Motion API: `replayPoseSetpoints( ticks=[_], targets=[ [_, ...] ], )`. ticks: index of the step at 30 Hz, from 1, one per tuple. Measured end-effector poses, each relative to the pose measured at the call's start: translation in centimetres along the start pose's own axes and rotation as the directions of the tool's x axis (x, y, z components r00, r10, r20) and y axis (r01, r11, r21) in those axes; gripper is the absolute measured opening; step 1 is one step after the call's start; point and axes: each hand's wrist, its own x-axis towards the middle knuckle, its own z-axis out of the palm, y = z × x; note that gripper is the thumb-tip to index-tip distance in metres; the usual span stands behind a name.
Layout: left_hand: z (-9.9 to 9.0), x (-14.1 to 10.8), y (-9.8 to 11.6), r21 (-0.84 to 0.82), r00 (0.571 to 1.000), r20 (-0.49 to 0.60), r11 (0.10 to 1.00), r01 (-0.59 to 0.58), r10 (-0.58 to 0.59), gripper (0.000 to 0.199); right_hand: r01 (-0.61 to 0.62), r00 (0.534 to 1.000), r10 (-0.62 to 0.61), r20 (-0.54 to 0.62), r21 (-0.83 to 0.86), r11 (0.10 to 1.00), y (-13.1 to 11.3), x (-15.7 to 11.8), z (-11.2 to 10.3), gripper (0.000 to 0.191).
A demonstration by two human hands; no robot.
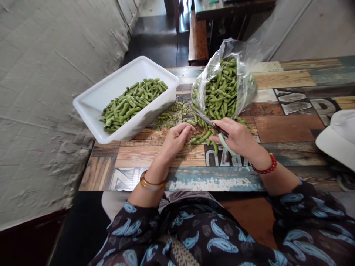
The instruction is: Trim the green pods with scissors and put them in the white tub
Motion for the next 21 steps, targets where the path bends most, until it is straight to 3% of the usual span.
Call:
replayPoseSetpoints(
  ticks=[3,5,8,11,14,16,19,21],
  targets=[
    [0.3,0.1,-0.6,0.389,0.987,0.033,0.907,-0.159,0.159,0.017,-0.006,1.0,0.006,0.014,0.006,1.0,-0.4,0.0,-0.1,0.045],
    [0.4,0.1,-0.7,0.556,0.979,0.088,0.806,-0.201,0.183,0.012,-0.016,1.0,0.016,0.011,0.006,1.0,-0.6,0.0,-0.1,0.044],
    [0.4,0.0,-0.6,0.695,0.98,0.144,0.691,-0.197,0.135,0.009,-0.03,0.999,0.03,0.011,0.012,0.999,-0.7,0.1,-0.1,0.042],
    [0.4,-0.2,-0.3,0.732,0.977,0.179,0.648,-0.211,0.116,0.008,-0.029,0.999,0.029,0.02,0.028,0.999,-0.7,0.1,-0.1,0.041],
    [0.6,-0.2,-0.2,0.688,0.972,0.203,0.688,-0.23,0.122,0.002,-0.025,0.999,0.024,0.023,0.037,0.999,-0.6,0.1,0.0,0.041],
    [0.6,-0.2,-0.1,0.604,0.978,0.158,0.77,-0.207,0.139,0.008,-0.022,1.0,0.021,0.016,0.035,0.999,-0.4,0.1,0.1,0.041],
    [0.2,0.0,0.2,0.306,0.993,-0.015,0.946,-0.107,0.117,0.009,-0.021,1.0,0.022,-0.006,0.034,0.999,-0.2,0.1,0.3,0.042],
    [-0.1,0.0,0.5,0.024,0.995,-0.092,0.999,-0.027,0.029,0.013,-0.02,1.0,0.021,-0.019,0.039,0.999,-0.2,0.1,0.3,0.043]
  ],
)
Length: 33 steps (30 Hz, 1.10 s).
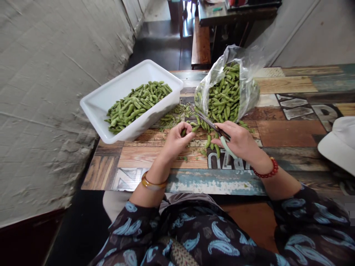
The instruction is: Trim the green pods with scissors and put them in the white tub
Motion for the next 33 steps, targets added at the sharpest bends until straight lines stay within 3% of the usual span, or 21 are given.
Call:
replayPoseSetpoints(
  ticks=[3,7,12,24,33],
  targets=[
    [-0.1,-0.1,0.4,-0.3,0.989,0.017,0.943,0.145,-0.147,0.026,0.003,1.0,-0.004,0.024,0.026,1.0,-0.1,0.0,-0.1,0.049],
    [0.3,-0.2,0.4,-0.416,0.982,0.051,0.89,0.188,-0.183,0.032,-0.002,0.994,-0.003,0.107,0.044,0.999,-0.6,0.0,-0.3,0.052],
    [0.4,-0.2,-0.3,-0.359,0.985,0.081,0.918,0.171,-0.152,0.029,0.002,0.987,-0.01,0.158,0.051,0.999,-1.1,0.1,-0.3,0.052],
    [0.7,-0.3,-0.2,-0.17,0.997,0.066,0.984,0.047,-0.036,0.02,0.047,0.985,-0.059,0.16,0.075,0.996,-1.8,0.1,-0.1,0.051],
    [0.6,-0.3,0.0,-0.196,0.996,0.081,0.979,0.051,-0.036,0.021,0.065,0.986,-0.066,0.151,0.009,0.998,-2.0,-0.1,-0.3,0.039]
  ],
)
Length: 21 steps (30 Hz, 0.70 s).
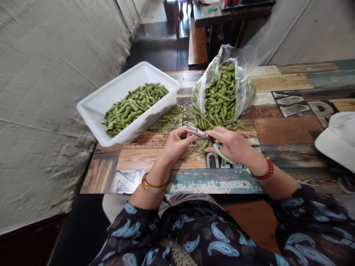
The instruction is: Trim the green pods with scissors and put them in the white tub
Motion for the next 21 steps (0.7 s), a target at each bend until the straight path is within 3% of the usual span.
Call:
replayPoseSetpoints(
  ticks=[5,12,21],
  targets=[
    [-0.1,0.1,0.0,-0.035,0.999,-0.042,0.999,0.001,-0.003,0.028,0.007,1.0,-0.007,0.016,0.008,1.0,0.2,-0.1,0.2,0.037],
    [-0.2,0.2,0.5,-0.364,0.974,-0.096,0.918,0.157,-0.205,0.035,-0.032,0.996,0.034,-0.077,0.025,0.999,1.1,0.0,0.5,0.047],
    [-0.4,0.2,0.5,-0.412,0.98,-0.034,0.897,0.163,-0.194,0.036,0.019,1.0,-0.017,-0.026,0.061,0.998,0.8,0.2,0.3,0.049]
  ],
)
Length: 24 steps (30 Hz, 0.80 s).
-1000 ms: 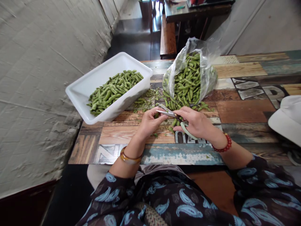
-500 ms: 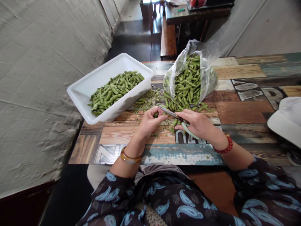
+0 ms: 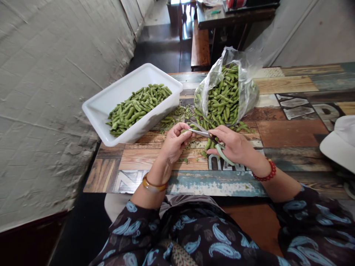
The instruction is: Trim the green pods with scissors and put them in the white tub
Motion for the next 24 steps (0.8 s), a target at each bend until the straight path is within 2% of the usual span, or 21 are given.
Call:
replayPoseSetpoints(
  ticks=[12,17,21,24],
  targets=[
    [0.07,-0.03,-0.25,0.059,0.999,0.039,0.998,0.001,-0.003,0.04,0.012,1.0,-0.012,-0.021,0.032,0.999,-0.3,0.02,-0.03,0.045],
    [-0.03,-0.02,-0.36,0.038,0.999,0.05,0.999,0.0,-0.002,0.037,0.034,0.999,-0.034,-0.032,-0.022,0.999,-0.35,-0.17,-0.05,0.04],
    [-0.01,0.01,-0.19,-0.024,1.0,0.018,1.0,0.018,-0.018,0.037,0.038,0.999,-0.04,-0.027,-0.058,0.998,-0.44,-0.21,0.1,0.037],
    [-0.06,0.19,0.13,-0.07,0.999,-0.046,0.997,0.015,-0.018,0.035,0.025,1.0,-0.026,-0.014,-0.071,0.997,-0.32,-0.21,0.29,0.037]
  ],
)
